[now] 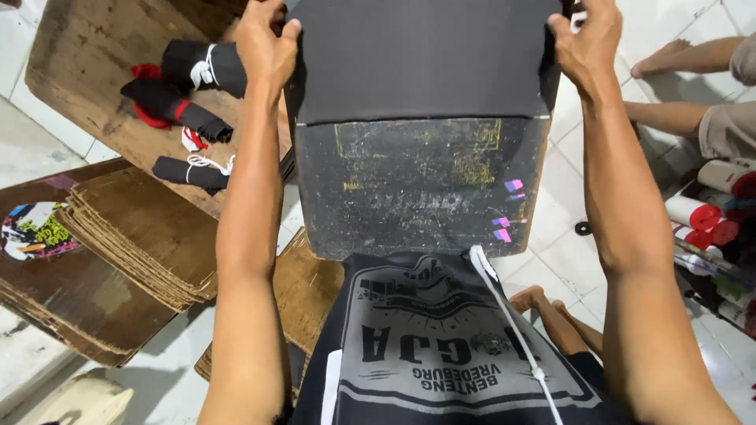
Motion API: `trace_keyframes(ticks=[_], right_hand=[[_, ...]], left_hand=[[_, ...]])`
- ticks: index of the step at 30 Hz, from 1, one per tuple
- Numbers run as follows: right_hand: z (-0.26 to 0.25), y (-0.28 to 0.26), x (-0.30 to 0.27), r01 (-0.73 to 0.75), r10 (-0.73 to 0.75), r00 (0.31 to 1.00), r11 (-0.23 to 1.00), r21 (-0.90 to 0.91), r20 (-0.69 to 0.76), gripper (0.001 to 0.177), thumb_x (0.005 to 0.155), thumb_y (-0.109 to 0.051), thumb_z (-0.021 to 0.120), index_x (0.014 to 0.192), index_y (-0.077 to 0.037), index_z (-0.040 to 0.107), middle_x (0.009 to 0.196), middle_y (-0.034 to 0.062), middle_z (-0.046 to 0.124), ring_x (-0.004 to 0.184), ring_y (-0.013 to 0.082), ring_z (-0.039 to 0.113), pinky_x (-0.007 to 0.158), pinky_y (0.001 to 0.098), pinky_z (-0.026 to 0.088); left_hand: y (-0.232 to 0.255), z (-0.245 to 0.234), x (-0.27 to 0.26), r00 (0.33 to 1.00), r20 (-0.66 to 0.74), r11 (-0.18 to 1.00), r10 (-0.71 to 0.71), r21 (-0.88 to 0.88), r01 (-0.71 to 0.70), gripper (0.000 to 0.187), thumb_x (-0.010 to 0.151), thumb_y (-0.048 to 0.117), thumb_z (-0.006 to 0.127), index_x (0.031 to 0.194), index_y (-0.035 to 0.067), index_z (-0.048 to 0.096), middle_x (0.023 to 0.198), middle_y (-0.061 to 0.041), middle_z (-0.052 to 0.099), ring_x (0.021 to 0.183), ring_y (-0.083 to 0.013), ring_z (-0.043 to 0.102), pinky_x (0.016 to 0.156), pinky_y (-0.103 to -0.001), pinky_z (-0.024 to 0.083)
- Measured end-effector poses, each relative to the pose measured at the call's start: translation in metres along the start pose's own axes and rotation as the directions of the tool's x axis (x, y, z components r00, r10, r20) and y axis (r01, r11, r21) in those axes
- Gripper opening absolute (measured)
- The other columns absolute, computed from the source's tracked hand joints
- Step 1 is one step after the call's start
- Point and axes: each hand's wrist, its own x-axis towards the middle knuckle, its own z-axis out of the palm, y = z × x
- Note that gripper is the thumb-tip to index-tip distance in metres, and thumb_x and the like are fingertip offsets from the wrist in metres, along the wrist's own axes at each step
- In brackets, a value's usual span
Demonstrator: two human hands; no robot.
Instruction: Placing and smoothing pre-cut fabric pieces onto printing boards in preparation for screen printing.
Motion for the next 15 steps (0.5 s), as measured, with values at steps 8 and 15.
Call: trace_keyframes(ticks=[8, 15], right_hand=[[-0.002, 0.001, 0.017, -0.278, 0.266, 0.939, 0.960, 0.023, 0.219, 0.013, 0.095, -0.009, 0.082, 0.088, -0.012, 0.072, 0.094, 0.0030, 0.069, 0.086, 0.0151, 0.062, 0.075, 0.0345, 0.051], [-0.021, -0.021, 0.027, -0.532, 0.425, 0.825, 0.808, 0.254, 0.373, 0.032, 0.099, 0.004, 0.078, 0.126, -0.002, 0.062, 0.094, 0.0005, 0.057, 0.076, 0.0048, 0.047, 0.066, 0.0229, 0.041]], left_hand=[[-0.028, 0.013, 0.008, 0.974, 0.132, 0.981, -0.182, 0.085, 0.172, 0.034, 0.080, 0.012, 0.087, 0.066, 0.017, 0.056, 0.078, 0.002, 0.055, 0.071, -0.0164, 0.055, 0.064, -0.039, 0.046], [0.006, -0.013, 0.024, 0.836, 0.378, 0.847, -0.397, -0.200, 0.493, 0.025, 0.081, 0.001, 0.079, 0.099, 0.008, 0.064, 0.082, 0.003, 0.053, 0.072, -0.0093, 0.050, 0.069, -0.027, 0.048]])
